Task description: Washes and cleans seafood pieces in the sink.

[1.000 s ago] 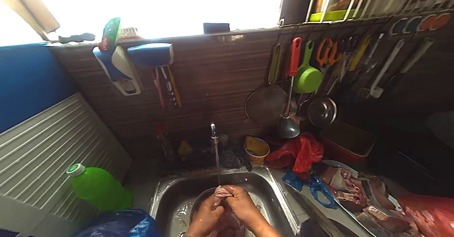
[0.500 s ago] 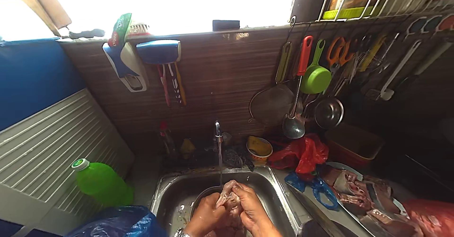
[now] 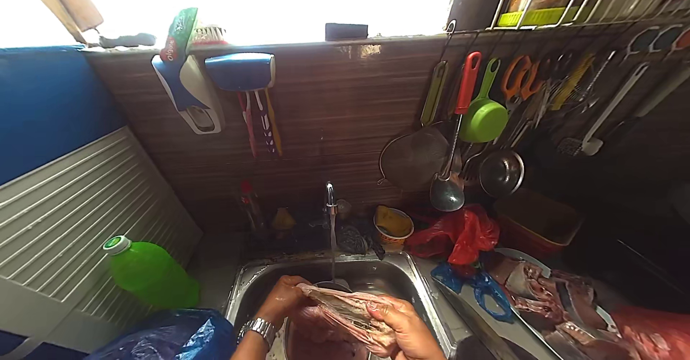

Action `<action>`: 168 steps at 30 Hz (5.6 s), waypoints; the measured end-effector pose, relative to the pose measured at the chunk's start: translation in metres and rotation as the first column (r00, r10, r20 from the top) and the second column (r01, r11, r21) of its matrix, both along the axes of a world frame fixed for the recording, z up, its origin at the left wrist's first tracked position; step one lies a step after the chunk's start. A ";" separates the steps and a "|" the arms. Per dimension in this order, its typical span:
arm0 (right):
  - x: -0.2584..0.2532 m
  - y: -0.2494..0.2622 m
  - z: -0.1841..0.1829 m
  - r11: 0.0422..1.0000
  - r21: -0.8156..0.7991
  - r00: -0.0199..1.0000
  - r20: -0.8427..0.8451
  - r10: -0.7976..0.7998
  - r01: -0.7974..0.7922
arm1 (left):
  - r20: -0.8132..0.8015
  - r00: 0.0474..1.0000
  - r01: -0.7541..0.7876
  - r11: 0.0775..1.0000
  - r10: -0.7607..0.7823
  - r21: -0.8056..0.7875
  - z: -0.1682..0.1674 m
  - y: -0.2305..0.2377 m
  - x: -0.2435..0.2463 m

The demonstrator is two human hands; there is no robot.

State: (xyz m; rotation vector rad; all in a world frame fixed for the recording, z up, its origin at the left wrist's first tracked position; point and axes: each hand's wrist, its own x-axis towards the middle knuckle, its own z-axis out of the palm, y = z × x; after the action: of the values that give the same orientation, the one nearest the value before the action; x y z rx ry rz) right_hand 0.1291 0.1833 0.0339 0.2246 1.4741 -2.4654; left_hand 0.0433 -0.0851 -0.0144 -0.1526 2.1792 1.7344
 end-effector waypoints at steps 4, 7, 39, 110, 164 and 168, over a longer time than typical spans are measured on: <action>0.005 0.026 -0.001 0.999 -0.010 0.999 -0.002 -0.032 0.032 | -0.020 0.993 -0.118 0.989 0.120 0.089 -0.007 -0.012 -0.002; 0.001 0.038 0.000 0.993 -0.080 0.996 0.030 -0.090 0.092 | 0.013 0.968 -0.248 0.953 0.249 0.175 -0.010 -0.014 -0.003; -0.009 0.011 -0.014 0.638 0.764 0.988 -0.012 0.154 -0.090 | -0.078 0.955 -0.281 0.957 0.286 0.074 0.022 0.005 -0.042; -0.054 -0.011 -0.006 0.355 0.935 0.895 -0.163 0.414 0.006 | -0.119 0.990 -0.092 0.989 0.078 -0.113 0.004 0.030 -0.024; -0.060 -0.009 0.008 0.397 0.904 0.824 -0.102 0.557 -0.156 | -0.202 0.872 0.380 0.877 -0.446 -0.296 0.050 0.068 0.001; -0.064 -0.017 -0.015 0.403 0.885 0.791 -0.067 0.608 -0.234 | -0.190 0.838 0.436 0.837 -0.511 -0.329 0.081 0.057 -0.006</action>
State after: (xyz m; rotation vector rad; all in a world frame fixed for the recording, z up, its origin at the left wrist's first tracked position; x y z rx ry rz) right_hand 0.0650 0.1666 0.0185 -0.4777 2.4375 -1.2043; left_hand 0.0377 -0.0281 0.0663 0.5583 2.3712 1.2214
